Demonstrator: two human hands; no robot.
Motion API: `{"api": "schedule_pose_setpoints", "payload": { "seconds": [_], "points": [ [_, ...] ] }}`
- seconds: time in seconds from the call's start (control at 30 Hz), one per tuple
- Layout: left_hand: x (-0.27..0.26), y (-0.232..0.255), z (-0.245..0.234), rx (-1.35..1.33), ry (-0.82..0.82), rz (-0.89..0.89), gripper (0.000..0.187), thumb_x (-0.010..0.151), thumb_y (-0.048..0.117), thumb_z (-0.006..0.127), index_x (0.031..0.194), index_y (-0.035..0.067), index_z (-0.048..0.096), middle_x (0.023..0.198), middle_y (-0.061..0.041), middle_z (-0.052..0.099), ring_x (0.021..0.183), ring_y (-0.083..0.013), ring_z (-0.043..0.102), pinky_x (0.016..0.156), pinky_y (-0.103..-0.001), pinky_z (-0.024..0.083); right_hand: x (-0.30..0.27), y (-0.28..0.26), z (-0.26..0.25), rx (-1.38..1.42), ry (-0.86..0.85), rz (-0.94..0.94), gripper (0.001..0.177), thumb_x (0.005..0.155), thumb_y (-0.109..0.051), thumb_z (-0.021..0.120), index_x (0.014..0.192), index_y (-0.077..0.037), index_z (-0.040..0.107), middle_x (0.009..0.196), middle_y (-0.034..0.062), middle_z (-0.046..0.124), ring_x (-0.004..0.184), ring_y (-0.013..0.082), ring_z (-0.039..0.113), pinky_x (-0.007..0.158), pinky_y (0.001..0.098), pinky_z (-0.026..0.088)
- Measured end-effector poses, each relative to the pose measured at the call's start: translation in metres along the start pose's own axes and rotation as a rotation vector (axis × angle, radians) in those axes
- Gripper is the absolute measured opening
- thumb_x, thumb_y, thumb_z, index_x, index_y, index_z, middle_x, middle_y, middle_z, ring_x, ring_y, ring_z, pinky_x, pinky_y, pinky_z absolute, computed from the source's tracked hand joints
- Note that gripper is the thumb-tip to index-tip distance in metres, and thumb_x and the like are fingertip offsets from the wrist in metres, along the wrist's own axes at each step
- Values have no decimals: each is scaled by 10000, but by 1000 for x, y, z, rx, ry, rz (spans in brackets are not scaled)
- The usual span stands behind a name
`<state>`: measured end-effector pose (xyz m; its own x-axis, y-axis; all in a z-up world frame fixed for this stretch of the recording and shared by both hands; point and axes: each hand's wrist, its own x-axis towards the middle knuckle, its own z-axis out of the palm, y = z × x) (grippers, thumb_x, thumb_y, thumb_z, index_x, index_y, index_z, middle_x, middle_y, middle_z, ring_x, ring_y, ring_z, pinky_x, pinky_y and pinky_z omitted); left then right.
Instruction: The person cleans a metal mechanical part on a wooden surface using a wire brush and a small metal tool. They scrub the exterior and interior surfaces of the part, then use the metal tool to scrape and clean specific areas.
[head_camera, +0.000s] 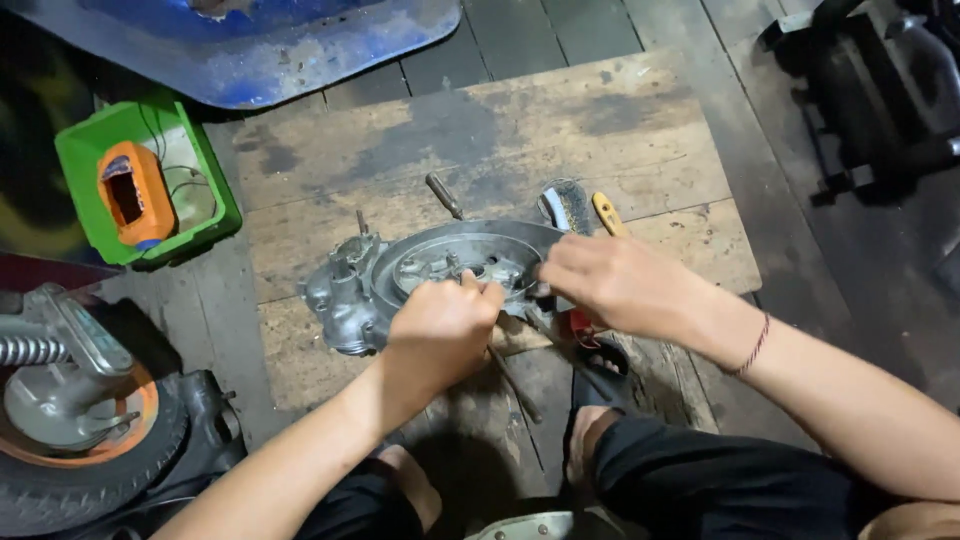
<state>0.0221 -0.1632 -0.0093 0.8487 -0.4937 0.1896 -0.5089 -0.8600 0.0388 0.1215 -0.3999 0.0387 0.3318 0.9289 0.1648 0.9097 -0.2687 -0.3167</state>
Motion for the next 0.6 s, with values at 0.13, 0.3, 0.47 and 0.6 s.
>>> {"api": "schedule_pose_setpoints", "payload": {
  "seconds": [0.13,0.3,0.47,0.6],
  "points": [
    [12,-8,-16,-100,-115,-1,130,794,84,583,875,52,679,799,-212,747,606,-356,726,497,-467,558,0,-8,-19,-118,127,-20,125,987,-126,626,907,-95,717,737,61,656,624,154,631,561,247,572],
    [26,-20,-8,-198,-284,-50,230,760,212,598,892,39,673,765,-198,733,687,-407,731,582,-511,574,22,-4,-32,283,-79,233,252,1028,-142,550,828,-51,675,658,76,655,571,192,665,548,271,598],
    [35,-22,3,-182,-253,-61,225,751,197,577,896,55,674,705,-158,717,683,-396,737,592,-510,586,27,18,-33,-11,169,21,137,1025,-98,551,917,-41,612,771,78,593,722,289,671,665,359,579],
    [46,-37,7,-203,-278,-85,180,766,209,609,847,79,704,670,-136,705,688,-399,737,595,-504,588,35,14,-52,81,181,61,174,1024,-99,556,872,-36,613,701,83,580,677,298,672,623,354,570]
  ]
}}
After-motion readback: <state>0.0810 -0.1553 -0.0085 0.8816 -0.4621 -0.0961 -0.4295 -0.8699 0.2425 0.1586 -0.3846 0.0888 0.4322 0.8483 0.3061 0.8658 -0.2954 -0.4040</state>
